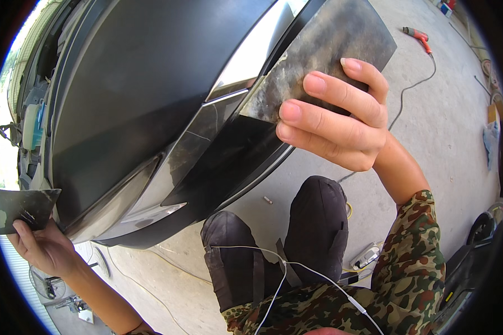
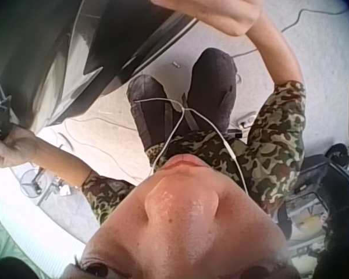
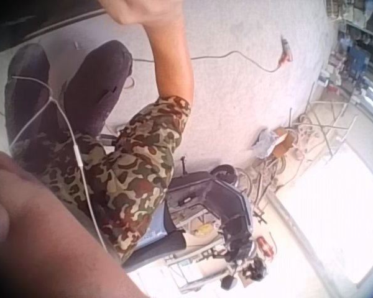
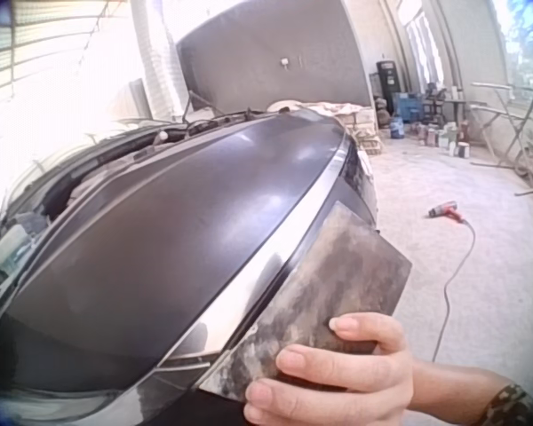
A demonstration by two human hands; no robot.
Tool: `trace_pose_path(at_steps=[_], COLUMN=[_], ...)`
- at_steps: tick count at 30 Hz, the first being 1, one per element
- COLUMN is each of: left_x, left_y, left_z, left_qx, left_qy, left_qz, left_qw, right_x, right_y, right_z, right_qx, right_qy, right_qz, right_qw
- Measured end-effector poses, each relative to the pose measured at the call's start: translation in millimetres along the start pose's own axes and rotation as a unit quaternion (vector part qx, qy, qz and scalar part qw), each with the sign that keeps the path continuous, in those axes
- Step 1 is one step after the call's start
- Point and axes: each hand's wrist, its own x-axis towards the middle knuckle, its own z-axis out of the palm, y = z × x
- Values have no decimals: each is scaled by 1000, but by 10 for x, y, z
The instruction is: The person applies a beige body filler to a black motorcycle fairing using a metal spreader. They spread the filler over a damaged area, then scrape excess material from the spreader onto a second spreader held in the other hand. The person continues to smooth and level the filler across the surface.
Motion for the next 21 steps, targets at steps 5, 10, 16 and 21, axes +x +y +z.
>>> trace_pose_path(at_steps=[5,10,16,21], left_x=[3,17,16,26], left_y=[25,45,3,-2], left_z=[-8,-32,-13,-3], left_qx=[-10,6,2,8], left_qy=[5,15,30,-3], left_qz=[-6,-6,-12,-10], left_qw=[1000,1000,999,1000], right_x=[13,21,16,13], right_y=[0,-7,-2,-7], right_z=[14,56,30,0], right_qx=[-2,1,-4,0], right_qy=[1,41,32,7], right_qz=[2,8,6,4], right_qw=[1000,999,999,1000])
